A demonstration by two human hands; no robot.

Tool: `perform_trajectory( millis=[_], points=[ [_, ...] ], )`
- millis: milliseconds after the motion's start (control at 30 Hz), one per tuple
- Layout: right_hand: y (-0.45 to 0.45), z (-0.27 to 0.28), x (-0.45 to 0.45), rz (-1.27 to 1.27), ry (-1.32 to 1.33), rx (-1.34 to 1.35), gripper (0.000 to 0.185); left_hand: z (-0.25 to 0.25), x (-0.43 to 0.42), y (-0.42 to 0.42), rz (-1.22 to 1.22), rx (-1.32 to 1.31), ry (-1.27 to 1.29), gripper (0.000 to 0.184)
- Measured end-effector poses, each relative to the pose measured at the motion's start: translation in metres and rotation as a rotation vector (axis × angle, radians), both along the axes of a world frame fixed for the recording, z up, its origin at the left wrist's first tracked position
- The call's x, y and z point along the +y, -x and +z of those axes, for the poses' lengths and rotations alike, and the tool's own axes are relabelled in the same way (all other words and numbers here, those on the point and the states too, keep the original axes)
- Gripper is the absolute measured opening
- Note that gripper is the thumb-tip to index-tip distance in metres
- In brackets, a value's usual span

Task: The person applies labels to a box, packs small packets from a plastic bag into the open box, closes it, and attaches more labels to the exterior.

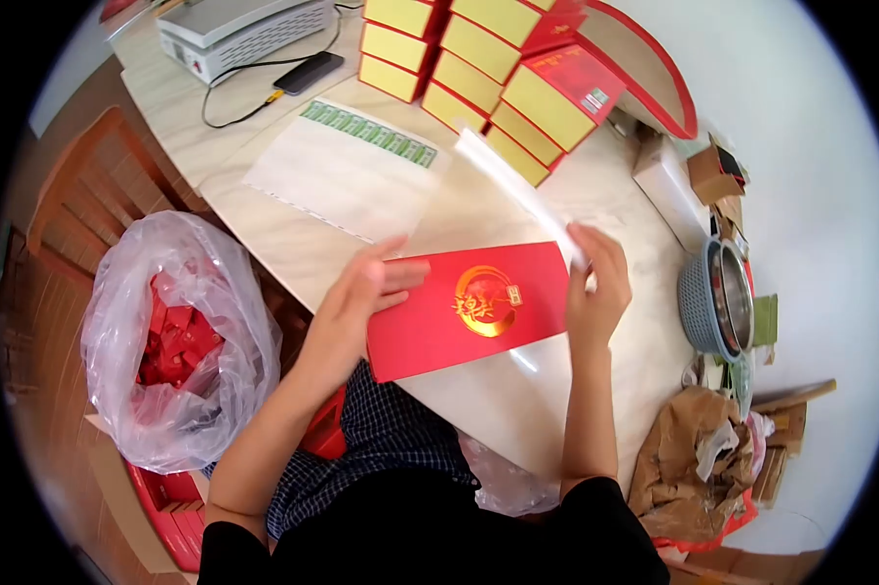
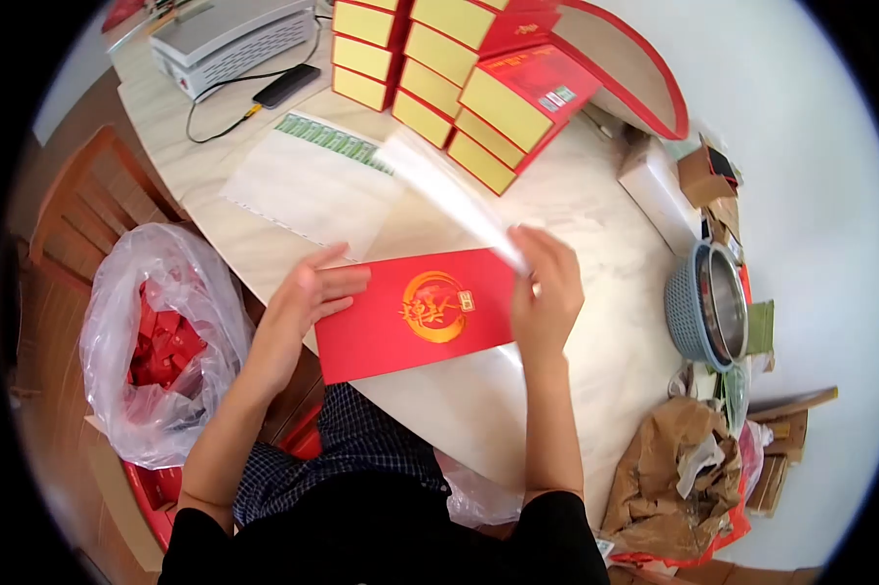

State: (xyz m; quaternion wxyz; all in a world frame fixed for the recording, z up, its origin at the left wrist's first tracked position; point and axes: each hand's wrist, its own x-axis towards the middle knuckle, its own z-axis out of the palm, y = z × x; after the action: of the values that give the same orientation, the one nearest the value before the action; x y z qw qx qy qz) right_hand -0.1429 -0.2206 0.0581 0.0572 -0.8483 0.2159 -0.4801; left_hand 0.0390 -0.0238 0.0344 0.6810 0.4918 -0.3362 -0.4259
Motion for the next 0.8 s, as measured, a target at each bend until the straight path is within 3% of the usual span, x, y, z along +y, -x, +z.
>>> perform_trajectory(
  millis=[67, 167, 233, 267, 300, 400, 467, 567, 733, 800],
  points=[
    [-0.008, -0.006, 0.029, 0.082, 0.152, 0.020, 0.053, 0.000, 0.002, -0.006, 0.089, 0.132, 0.100, 0.055],
    [-0.027, -0.015, 0.074, 0.212, 0.366, 0.113, 0.039, -0.032, 0.010, -0.002, 0.131, 0.142, 0.143, 0.059],
    [-0.035, -0.022, 0.096, 0.376, 0.332, 0.201, 0.040, -0.033, 0.017, -0.001, 0.136, 0.002, 0.135, 0.056],
    [-0.038, -0.028, 0.104, 0.380, 0.326, 0.202, 0.040, -0.031, 0.019, 0.002, 0.139, 0.060, 0.285, 0.058],
    [-0.040, -0.033, 0.110, 0.423, 0.317, 0.205, 0.041, -0.029, 0.027, -0.001, 0.141, 0.040, 0.119, 0.068],
    [-0.043, -0.037, 0.118, 0.443, 0.317, 0.219, 0.040, -0.030, 0.044, -0.011, 0.052, 0.288, 0.553, 0.069],
    [-0.043, -0.031, 0.117, 0.469, 0.343, 0.264, 0.039, -0.013, 0.052, -0.012, 0.398, 0.127, 0.124, 0.060],
    [-0.041, -0.026, 0.109, 0.522, 0.369, 0.262, 0.033, 0.017, 0.057, -0.033, 0.377, 0.264, 0.093, 0.056],
    [-0.033, -0.019, 0.090, 0.514, 0.411, 0.203, 0.030, 0.009, 0.066, -0.056, 0.208, 0.489, 0.037, 0.046],
    [-0.033, -0.020, 0.090, 0.529, 0.380, 0.280, 0.032, 0.005, 0.064, -0.046, 0.245, 0.134, -0.158, 0.042]
  ],
)
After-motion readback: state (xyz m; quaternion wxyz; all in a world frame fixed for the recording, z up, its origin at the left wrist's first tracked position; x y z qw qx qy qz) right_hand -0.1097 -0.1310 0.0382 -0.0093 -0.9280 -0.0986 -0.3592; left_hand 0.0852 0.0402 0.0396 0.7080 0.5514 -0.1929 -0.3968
